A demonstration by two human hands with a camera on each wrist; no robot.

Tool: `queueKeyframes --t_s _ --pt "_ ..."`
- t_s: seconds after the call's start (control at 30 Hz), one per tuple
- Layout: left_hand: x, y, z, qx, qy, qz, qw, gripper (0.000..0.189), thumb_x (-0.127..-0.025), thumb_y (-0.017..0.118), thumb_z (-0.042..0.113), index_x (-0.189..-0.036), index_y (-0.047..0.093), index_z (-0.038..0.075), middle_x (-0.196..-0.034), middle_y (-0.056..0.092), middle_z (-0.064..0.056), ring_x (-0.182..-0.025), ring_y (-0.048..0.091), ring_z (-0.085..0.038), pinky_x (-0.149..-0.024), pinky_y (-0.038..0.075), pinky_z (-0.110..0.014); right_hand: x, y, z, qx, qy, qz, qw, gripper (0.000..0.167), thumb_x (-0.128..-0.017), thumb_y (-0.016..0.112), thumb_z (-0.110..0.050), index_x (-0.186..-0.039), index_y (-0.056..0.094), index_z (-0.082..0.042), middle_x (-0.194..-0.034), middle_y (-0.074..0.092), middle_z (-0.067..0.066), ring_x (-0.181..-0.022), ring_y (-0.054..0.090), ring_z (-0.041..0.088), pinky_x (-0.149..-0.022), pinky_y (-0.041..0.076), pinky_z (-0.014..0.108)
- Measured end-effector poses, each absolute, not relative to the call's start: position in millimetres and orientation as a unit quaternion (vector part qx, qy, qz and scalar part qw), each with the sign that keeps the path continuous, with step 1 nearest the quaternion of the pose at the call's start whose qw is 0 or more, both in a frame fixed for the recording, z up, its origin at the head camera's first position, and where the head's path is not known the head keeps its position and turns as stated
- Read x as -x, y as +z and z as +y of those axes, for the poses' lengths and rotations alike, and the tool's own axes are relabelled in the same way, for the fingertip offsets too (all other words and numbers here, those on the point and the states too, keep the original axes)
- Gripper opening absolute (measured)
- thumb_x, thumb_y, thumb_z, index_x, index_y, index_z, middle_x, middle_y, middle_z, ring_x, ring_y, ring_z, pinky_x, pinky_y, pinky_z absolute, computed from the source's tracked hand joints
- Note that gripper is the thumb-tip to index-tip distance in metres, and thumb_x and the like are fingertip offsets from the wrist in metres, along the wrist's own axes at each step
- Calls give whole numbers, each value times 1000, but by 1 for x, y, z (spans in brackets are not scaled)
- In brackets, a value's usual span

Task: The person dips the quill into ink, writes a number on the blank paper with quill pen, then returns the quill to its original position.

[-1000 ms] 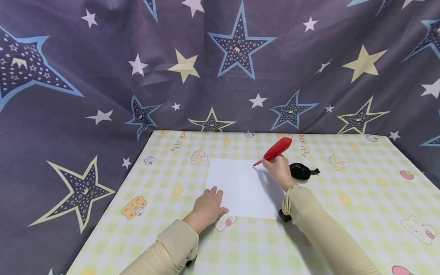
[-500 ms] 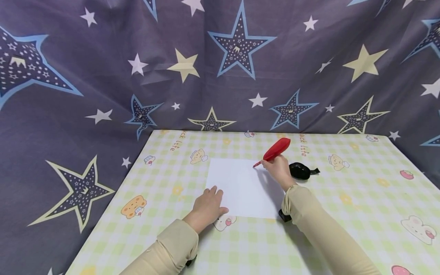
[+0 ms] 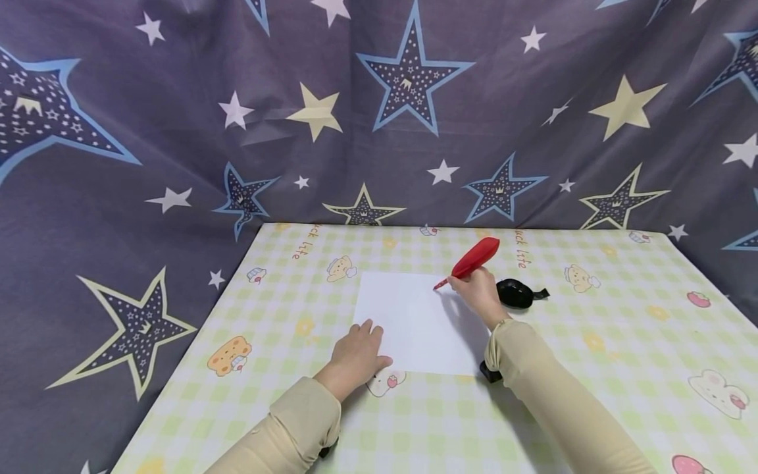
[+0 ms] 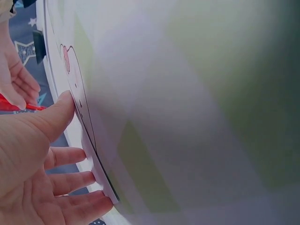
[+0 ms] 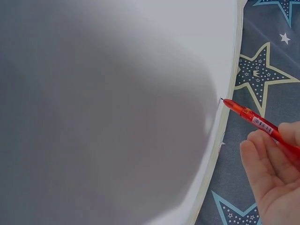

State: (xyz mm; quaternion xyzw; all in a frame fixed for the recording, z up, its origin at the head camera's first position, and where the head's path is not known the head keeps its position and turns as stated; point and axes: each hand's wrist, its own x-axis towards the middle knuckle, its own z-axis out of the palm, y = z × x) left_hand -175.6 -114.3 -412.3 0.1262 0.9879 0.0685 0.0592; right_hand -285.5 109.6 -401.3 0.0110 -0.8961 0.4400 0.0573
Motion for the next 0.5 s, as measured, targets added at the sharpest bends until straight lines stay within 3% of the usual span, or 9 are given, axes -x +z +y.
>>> queueKeyframes --t_s 0.5 --pt "175 -414 -115 -132 71 987 51 53 -83 65 38 -119 53 0 -131 46 -22 -116 46 -35 -85 46 -41 283 -404 109 -25 441 -894 73 16 -83 66 -10 -89 66 5 -78 66 16 -67 57 20 -56 42 25"
